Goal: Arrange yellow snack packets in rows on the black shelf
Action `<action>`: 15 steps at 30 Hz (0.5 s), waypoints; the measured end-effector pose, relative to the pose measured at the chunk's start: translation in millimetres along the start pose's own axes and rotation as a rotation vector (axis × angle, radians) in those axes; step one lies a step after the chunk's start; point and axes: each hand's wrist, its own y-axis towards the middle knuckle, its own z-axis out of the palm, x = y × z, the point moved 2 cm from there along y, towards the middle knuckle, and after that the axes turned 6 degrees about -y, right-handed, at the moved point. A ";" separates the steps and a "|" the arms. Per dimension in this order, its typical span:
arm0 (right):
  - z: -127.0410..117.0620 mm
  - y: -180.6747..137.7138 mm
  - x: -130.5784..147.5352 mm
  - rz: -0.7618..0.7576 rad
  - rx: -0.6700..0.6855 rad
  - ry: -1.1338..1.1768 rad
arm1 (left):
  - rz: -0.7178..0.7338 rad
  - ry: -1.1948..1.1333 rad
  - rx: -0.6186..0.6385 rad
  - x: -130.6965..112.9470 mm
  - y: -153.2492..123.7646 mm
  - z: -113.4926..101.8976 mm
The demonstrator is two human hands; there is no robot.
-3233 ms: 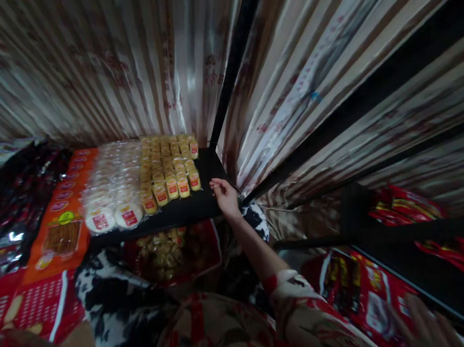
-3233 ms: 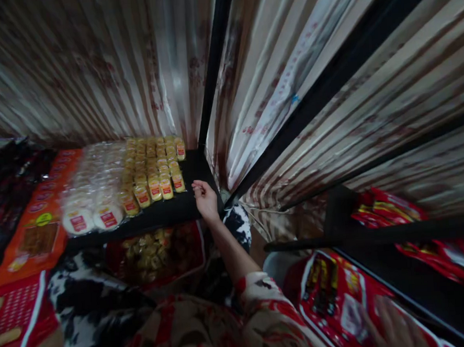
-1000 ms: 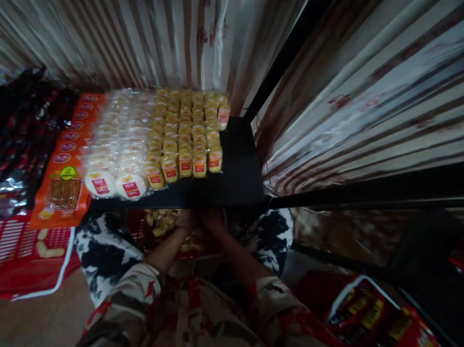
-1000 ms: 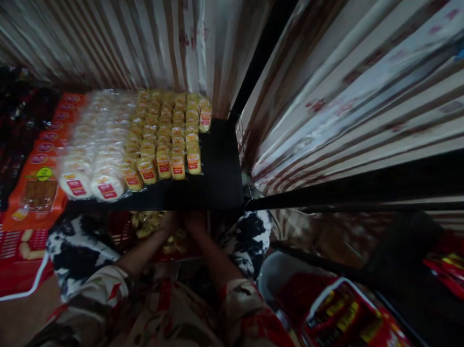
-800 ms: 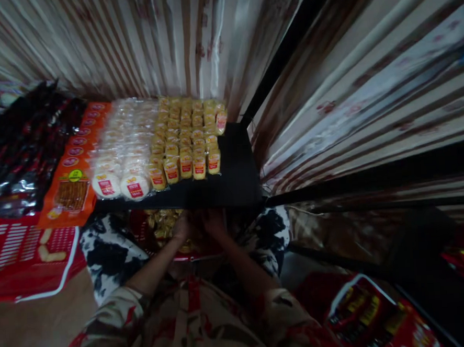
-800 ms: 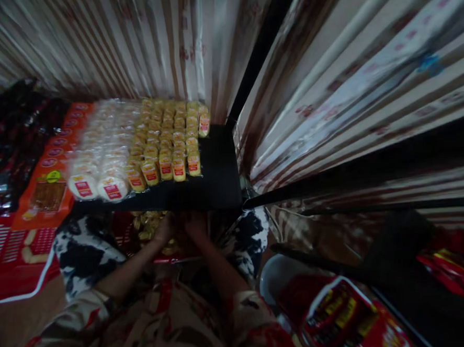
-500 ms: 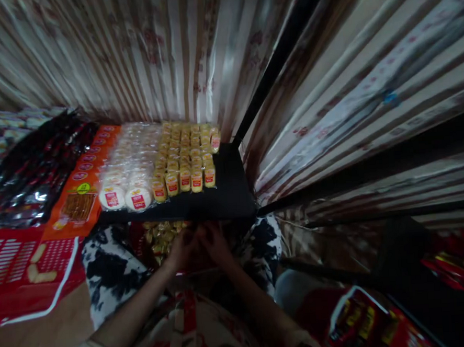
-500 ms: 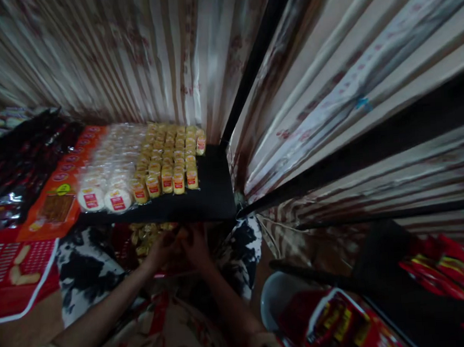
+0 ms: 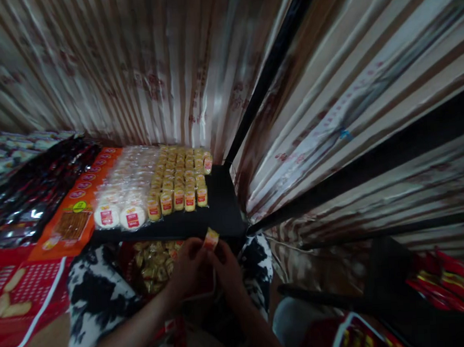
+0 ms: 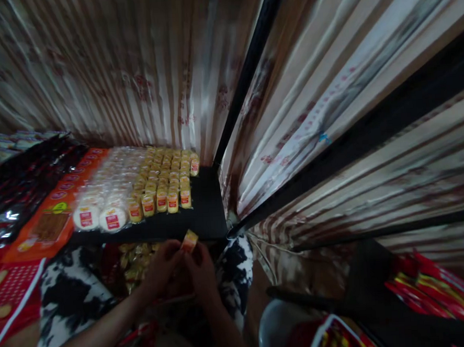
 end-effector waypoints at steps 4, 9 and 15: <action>-12.8 18.6 13.9 -0.098 -0.117 -0.092 | 0.092 0.102 0.039 -12.8 15.0 18.6; -22.8 61.1 24.5 -0.217 -0.211 -0.031 | 0.171 0.179 -0.021 -22.2 36.4 45.0; -18.5 126.9 45.9 -0.270 -0.233 0.065 | 0.121 0.139 0.005 -48.5 69.9 73.2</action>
